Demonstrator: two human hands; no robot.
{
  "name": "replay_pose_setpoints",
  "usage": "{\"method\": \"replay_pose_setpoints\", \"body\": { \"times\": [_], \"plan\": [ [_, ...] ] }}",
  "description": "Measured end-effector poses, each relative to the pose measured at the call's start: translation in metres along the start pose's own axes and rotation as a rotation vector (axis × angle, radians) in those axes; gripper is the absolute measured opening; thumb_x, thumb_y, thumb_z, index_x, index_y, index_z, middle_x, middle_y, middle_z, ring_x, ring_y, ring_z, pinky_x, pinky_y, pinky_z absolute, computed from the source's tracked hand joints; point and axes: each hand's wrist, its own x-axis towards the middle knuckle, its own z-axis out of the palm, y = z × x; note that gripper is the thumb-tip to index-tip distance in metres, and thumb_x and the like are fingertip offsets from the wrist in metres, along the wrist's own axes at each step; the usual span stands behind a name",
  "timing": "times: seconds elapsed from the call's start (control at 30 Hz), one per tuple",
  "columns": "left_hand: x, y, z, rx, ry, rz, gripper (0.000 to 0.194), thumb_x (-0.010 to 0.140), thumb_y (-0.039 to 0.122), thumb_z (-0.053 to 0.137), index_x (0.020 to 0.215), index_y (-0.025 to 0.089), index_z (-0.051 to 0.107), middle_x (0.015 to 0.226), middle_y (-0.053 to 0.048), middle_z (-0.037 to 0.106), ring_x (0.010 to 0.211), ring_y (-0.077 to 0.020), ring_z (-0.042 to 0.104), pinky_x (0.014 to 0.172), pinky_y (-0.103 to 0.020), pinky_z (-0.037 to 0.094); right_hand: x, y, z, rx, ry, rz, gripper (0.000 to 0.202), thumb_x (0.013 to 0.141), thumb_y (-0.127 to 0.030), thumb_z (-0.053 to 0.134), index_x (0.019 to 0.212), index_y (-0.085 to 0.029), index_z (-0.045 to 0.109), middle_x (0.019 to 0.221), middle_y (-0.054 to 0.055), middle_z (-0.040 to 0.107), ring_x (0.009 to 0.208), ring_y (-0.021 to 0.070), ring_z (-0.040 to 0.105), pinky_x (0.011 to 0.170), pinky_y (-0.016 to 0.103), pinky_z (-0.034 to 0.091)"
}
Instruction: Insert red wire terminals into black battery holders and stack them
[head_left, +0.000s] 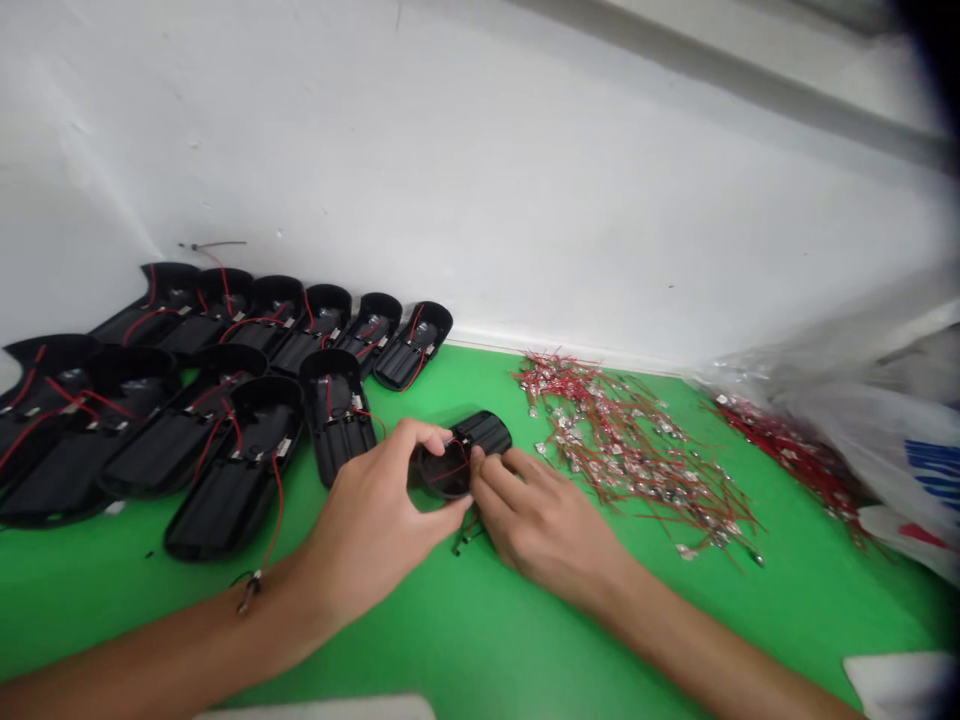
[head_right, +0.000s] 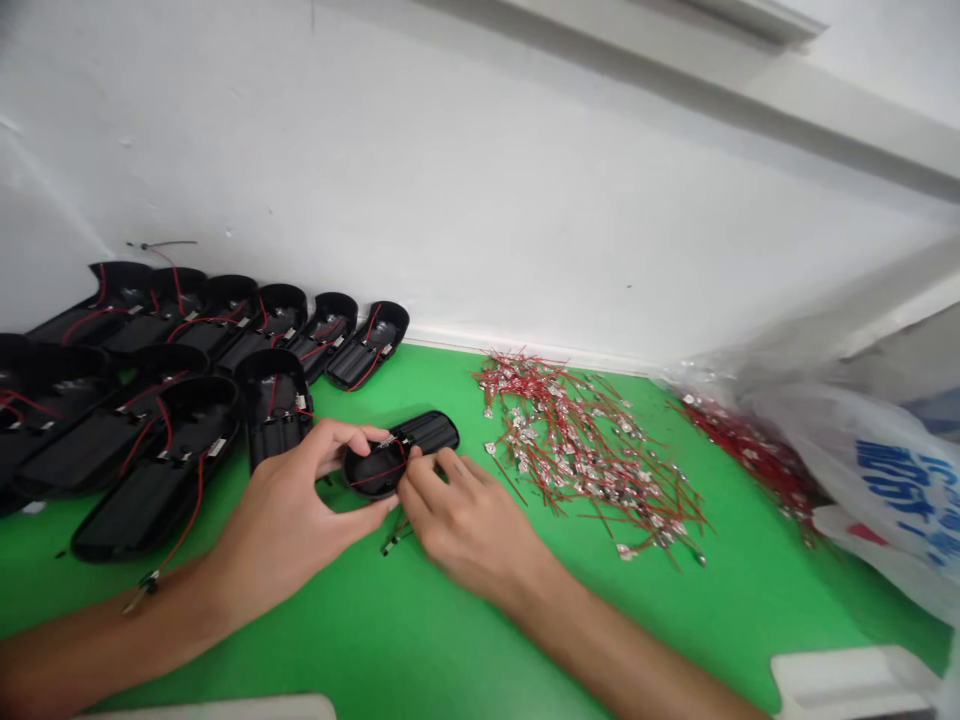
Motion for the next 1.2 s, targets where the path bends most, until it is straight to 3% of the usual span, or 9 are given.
{"method": "replay_pose_setpoints", "body": {
  "times": [0.17,0.27,0.4,0.8,1.2],
  "plan": [
    [0.001,-0.002,-0.001,0.008,-0.013,-0.005,0.035,0.077,0.026,0.076,0.100,0.027,0.049,0.118,-0.001,0.073,0.106,-0.0224,0.073,0.097,-0.041,0.059,-0.008,0.007,0.004,0.189,0.029,0.071,0.028,0.097,-0.010,0.050,0.119,-0.004,0.066,0.097,0.014,0.067,0.087,0.0275,0.059,0.073,0.041,0.060],
    [0.002,-0.004,-0.003,0.027,-0.025,-0.016,0.038,0.076,0.027,0.077,0.100,0.028,0.048,0.119,-0.001,0.072,0.106,-0.0228,0.074,0.097,-0.042,0.059,-0.014,0.015,0.011,0.449,0.167,0.213,0.039,0.095,-0.006,0.047,0.130,-0.009,0.063,0.107,0.014,0.067,0.092,0.0237,0.063,0.080,0.038,0.060],
    [0.001,-0.006,-0.004,0.039,-0.025,-0.011,0.037,0.077,0.028,0.076,0.101,0.028,0.047,0.119,-0.001,0.072,0.106,-0.0231,0.074,0.098,-0.043,0.059,-0.015,0.019,0.017,0.614,0.281,0.335,0.039,0.092,-0.003,0.048,0.123,-0.017,0.066,0.107,0.010,0.069,0.095,0.0203,0.065,0.083,0.035,0.058],
    [0.001,-0.006,-0.003,0.044,-0.034,-0.009,0.037,0.076,0.028,0.076,0.100,0.028,0.047,0.120,-0.001,0.072,0.107,-0.0235,0.073,0.096,-0.041,0.059,-0.014,0.016,0.014,0.537,0.211,0.265,0.034,0.095,-0.008,0.050,0.122,-0.016,0.068,0.109,0.012,0.068,0.094,0.0218,0.066,0.080,0.036,0.059],
    [0.001,-0.003,-0.006,0.033,-0.053,-0.007,0.038,0.077,0.025,0.078,0.102,0.028,0.049,0.122,-0.002,0.071,0.110,-0.0241,0.072,0.099,-0.043,0.057,-0.019,0.016,0.018,0.402,0.149,0.190,0.041,0.095,-0.010,0.051,0.135,-0.013,0.062,0.115,0.014,0.068,0.096,0.0239,0.064,0.082,0.039,0.060]
  ]
}}
